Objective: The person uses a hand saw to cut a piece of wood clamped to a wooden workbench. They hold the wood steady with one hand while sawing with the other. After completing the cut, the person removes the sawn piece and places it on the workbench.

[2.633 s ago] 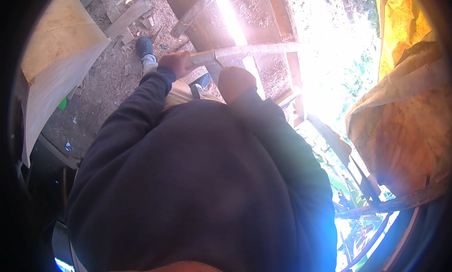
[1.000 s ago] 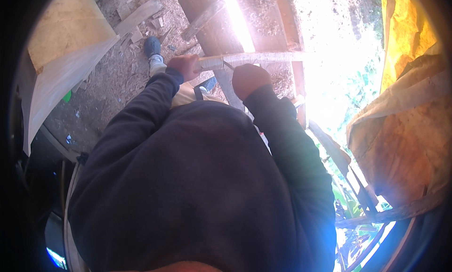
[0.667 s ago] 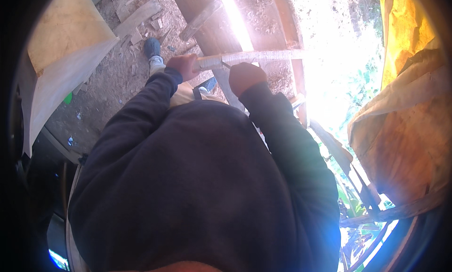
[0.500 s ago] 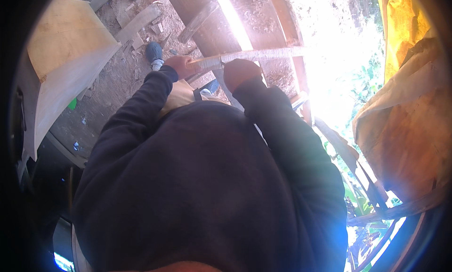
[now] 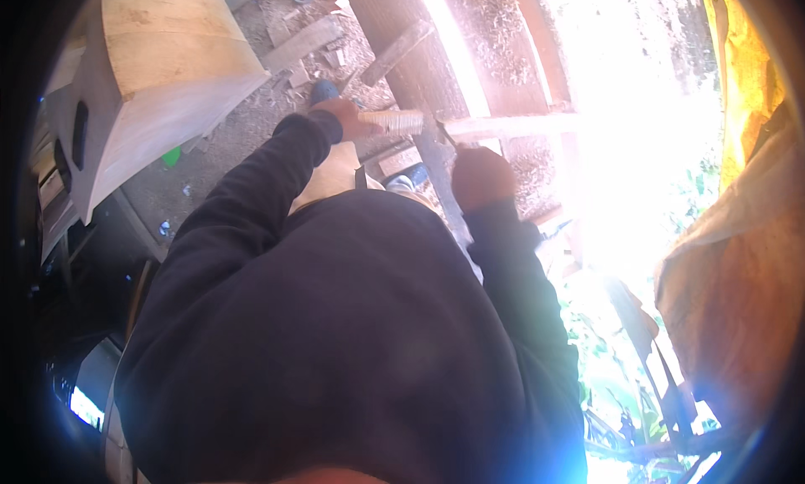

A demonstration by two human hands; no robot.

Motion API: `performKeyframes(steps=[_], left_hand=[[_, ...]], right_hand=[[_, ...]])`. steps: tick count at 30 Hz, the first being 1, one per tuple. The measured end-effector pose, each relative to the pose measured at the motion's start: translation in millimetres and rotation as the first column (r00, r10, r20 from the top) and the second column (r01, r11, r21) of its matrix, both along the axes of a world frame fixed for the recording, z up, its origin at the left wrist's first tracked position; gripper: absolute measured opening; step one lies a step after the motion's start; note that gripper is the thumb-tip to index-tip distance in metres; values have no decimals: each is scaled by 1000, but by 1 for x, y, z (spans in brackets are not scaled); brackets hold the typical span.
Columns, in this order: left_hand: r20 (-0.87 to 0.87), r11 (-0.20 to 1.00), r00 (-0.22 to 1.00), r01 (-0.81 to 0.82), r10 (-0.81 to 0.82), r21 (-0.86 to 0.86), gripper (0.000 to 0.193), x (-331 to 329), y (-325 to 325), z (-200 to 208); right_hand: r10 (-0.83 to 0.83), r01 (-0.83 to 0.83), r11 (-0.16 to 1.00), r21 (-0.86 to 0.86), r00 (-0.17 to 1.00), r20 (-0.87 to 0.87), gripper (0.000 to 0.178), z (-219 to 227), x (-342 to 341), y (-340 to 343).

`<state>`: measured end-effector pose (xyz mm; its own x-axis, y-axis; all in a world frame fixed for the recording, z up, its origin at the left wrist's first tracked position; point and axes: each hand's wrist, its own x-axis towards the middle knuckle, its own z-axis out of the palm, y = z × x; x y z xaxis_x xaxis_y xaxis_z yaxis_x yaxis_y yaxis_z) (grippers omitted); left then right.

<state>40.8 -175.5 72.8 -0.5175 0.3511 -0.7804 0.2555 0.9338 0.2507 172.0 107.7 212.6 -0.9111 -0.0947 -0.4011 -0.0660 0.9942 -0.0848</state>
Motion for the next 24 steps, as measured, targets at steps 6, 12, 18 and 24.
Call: performKeyframes(steps=[6,12,18,24], left_hand=[[95,860,944,-327,316,392,72,35,-72,49],[142,643,947,-301,288,705,53,19,-46,91],[187,511,961,-267,204,817,58,5,35,180],[226,544,949,-313,221,779,61,15,52,190]], right_hand=[[-543,471,792,-389,834,-94,38,58,-1,82],[-750,136,547,-826,518,-411,48,145,26,111],[-947,348,94,-933,319,24,41,171,97,110],[-848,194,-463,-865,188,496,36,140,155,82]])
